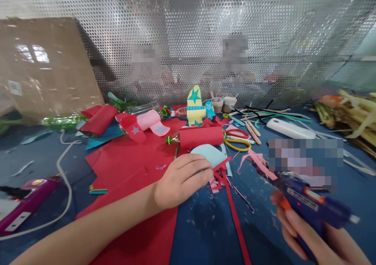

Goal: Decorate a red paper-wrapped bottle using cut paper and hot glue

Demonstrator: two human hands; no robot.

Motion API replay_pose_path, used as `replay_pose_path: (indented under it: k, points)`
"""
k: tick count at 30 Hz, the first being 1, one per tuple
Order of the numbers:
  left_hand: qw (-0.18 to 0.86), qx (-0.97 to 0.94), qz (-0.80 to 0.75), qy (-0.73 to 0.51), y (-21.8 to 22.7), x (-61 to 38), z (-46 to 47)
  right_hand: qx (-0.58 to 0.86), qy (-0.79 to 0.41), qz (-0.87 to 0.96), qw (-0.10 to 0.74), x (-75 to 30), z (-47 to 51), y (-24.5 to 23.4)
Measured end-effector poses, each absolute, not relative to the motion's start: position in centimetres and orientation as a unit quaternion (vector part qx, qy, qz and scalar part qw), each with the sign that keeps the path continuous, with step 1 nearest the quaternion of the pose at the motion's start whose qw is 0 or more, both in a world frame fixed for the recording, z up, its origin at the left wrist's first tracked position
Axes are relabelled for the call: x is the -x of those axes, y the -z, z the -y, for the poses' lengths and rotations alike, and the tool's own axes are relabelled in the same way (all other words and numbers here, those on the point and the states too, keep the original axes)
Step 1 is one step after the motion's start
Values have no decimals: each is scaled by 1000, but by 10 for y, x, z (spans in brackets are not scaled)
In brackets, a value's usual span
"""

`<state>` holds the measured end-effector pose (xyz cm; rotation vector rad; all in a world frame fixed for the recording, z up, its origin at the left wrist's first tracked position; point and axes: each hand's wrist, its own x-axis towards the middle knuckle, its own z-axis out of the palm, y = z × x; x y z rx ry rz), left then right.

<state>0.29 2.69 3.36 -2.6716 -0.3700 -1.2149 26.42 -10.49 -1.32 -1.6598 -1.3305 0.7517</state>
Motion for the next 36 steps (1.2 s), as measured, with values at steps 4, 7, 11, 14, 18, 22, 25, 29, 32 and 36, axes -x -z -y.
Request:
replay_pose_path:
  k: [4, 7, 11, 14, 18, 22, 25, 29, 32, 36]
  points:
    - [89, 895, 138, 414, -29, -5, -32, 679, -49, 649, 340, -269, 91, 9]
    - [106, 896, 135, 410, -22, -6, -34, 642, -5, 704, 302, -268, 90, 11]
    - [132, 905, 147, 378, -15, -9, -33, 605, -28, 736, 304, -260, 92, 3]
    - [137, 902, 167, 374, -13, -12, -30, 558, -58, 765, 316, -249, 92, -7]
    - [113, 896, 182, 389, -15, -15, -27, 539, -70, 771, 331, -239, 92, -14]
    - [80, 885, 196, 414, -16, -15, -24, 526, -64, 779, 336, -239, 92, -10]
    - [107, 889, 156, 418, -16, -13, -22, 510, -64, 789, 336, -241, 92, -6]
    - [168, 893, 120, 400, -17, -12, -19, 499, -81, 793, 339, -239, 91, -7]
    - [181, 891, 128, 398, -18, -12, -17, 500, -80, 785, 358, -235, 90, -9]
    - [179, 890, 151, 390, -17, -14, -16, 503, -94, 767, 388, -230, 89, -10]
